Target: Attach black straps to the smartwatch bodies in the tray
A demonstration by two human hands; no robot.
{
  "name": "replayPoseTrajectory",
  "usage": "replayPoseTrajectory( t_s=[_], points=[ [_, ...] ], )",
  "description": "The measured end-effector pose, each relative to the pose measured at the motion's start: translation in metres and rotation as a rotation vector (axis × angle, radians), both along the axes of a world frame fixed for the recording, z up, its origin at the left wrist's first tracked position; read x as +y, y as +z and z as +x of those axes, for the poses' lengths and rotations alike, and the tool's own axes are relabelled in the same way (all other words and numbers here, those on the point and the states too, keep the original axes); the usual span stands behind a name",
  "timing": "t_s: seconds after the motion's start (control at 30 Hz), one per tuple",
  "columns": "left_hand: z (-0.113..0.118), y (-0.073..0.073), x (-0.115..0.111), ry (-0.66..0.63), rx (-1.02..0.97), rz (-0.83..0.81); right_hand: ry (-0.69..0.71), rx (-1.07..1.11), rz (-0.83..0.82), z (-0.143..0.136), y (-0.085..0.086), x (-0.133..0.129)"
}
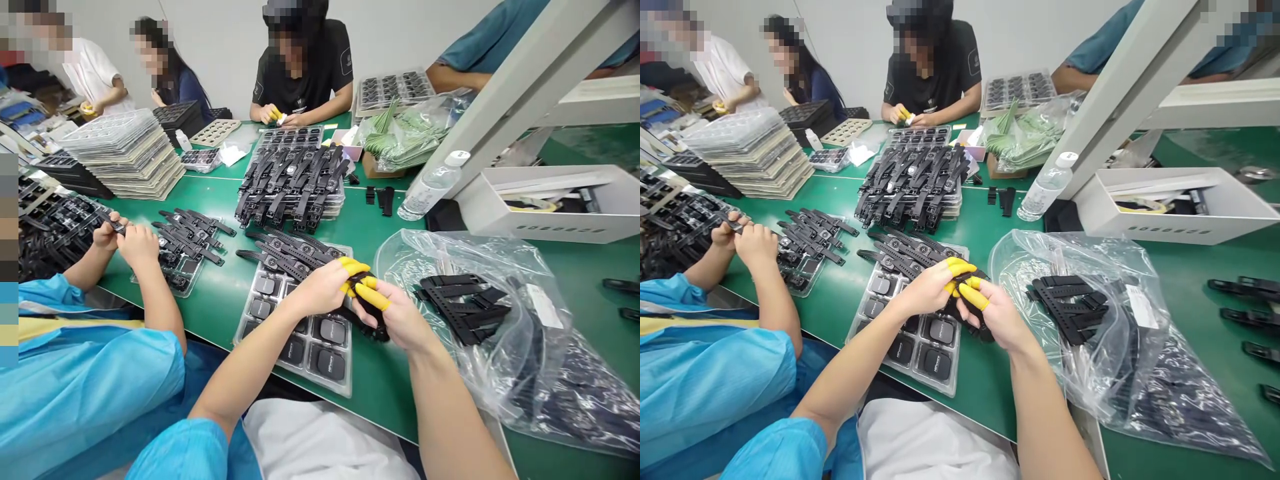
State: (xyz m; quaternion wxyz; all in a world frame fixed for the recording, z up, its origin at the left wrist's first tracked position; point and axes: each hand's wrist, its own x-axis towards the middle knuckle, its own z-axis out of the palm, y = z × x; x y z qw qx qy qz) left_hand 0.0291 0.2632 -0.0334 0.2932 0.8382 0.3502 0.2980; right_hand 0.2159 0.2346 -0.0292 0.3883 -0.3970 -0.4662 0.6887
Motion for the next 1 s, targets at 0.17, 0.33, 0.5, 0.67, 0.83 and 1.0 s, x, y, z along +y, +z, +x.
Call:
replayPoseTrajectory(
  t_s=[0.17,0.33,0.5,0.67,0.83,1.0],
  points=[
    [0.000,0.000,0.000,-0.016,-0.055,-0.009,-0.054,0.016,-0.053,0.012,0.002,0.004],
    [0.001,0.000,-0.002,-0.015,-0.055,-0.011,0.024,0.038,-0.066,0.014,0.002,0.004],
    [0.000,-0.001,-0.002,-0.011,-0.053,-0.008,0.025,0.050,-0.060,0.005,0.004,0.003],
    [0.003,-0.004,-0.001,0.034,-0.094,0.009,-0.059,0.080,-0.070,0.002,0.003,0.004],
    [0.007,-0.006,-0.002,0.070,-0.064,0.011,-0.073,0.147,-0.120,0.001,0.002,0.005],
    [0.004,-0.001,-0.004,0.079,0.016,-0.015,-0.168,0.200,-0.136,-0.004,0.003,0.006]
  ],
)
